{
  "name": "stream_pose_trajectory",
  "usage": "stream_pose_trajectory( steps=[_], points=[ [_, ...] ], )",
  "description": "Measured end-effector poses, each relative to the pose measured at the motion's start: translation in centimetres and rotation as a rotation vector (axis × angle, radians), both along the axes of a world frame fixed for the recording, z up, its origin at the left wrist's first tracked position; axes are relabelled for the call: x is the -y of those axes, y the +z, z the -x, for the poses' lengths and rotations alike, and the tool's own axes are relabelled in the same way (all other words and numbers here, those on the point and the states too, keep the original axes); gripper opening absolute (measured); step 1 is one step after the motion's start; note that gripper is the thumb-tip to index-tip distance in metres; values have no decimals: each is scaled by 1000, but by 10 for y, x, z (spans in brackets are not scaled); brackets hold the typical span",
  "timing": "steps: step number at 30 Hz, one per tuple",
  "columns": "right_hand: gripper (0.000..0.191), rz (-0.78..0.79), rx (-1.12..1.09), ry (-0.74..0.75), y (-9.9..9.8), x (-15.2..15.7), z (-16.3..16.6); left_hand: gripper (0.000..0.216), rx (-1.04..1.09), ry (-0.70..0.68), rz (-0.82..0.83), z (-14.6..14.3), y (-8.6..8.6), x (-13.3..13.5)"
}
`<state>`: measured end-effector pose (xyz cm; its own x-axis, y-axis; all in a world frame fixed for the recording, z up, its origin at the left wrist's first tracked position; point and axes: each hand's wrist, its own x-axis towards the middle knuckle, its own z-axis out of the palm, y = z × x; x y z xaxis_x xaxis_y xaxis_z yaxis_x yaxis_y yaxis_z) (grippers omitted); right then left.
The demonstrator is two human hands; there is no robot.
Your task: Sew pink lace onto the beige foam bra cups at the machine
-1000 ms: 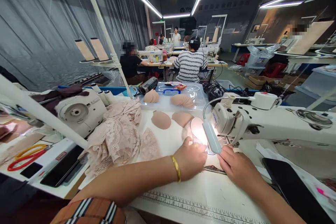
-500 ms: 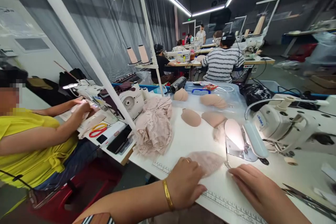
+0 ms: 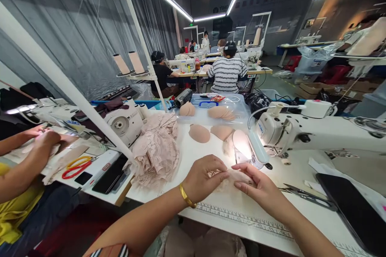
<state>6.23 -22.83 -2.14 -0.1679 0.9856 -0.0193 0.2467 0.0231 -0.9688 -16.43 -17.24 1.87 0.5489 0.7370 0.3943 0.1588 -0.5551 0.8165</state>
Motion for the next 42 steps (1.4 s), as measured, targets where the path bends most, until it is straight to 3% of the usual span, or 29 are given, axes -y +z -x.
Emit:
stream_pose_trajectory(
  steps=[3,6,9,15,19,22,24,26,27,30,33,36,39,42],
  points=[
    [37,106,-296,-26,11,3,1,35,160,-30,502,5,8,2],
    [37,83,-375,-58,15,8,6,55,170,-102,987,2,2,2],
    [38,79,-268,-37,13,11,10,62,226,-119,1185,-10,-7,5],
    [40,19,-198,-191,-2,11,5,63,576,43,1113,-33,-10,13],
    [41,-70,-93,-294,-3,14,9,67,599,72,1054,-31,-18,23],
    [40,-95,-151,-357,-2,15,14,60,334,-32,998,-21,-22,17],
    [41,-23,-223,-333,-4,11,14,46,-8,-51,749,-13,-19,-2],
    [41,51,-220,-312,-9,4,11,30,-342,90,319,-8,-14,-35],
    [41,66,-188,-312,-12,0,10,28,-398,182,201,-7,-11,-54],
    [42,55,-93,-295,-19,-7,5,32,-439,373,63,-7,-8,-110],
    [41,34,-69,-263,-21,-9,2,19,-401,417,40,-9,-13,-146],
    [40,38,-96,-264,-20,-9,1,11,-269,385,67,-9,-14,-155],
    [41,70,-152,-285,-19,-10,-1,7,-46,389,135,-7,-7,-141],
    [45,91,-214,-304,-21,-11,-3,23,207,367,291,-8,5,-108]
  ],
)
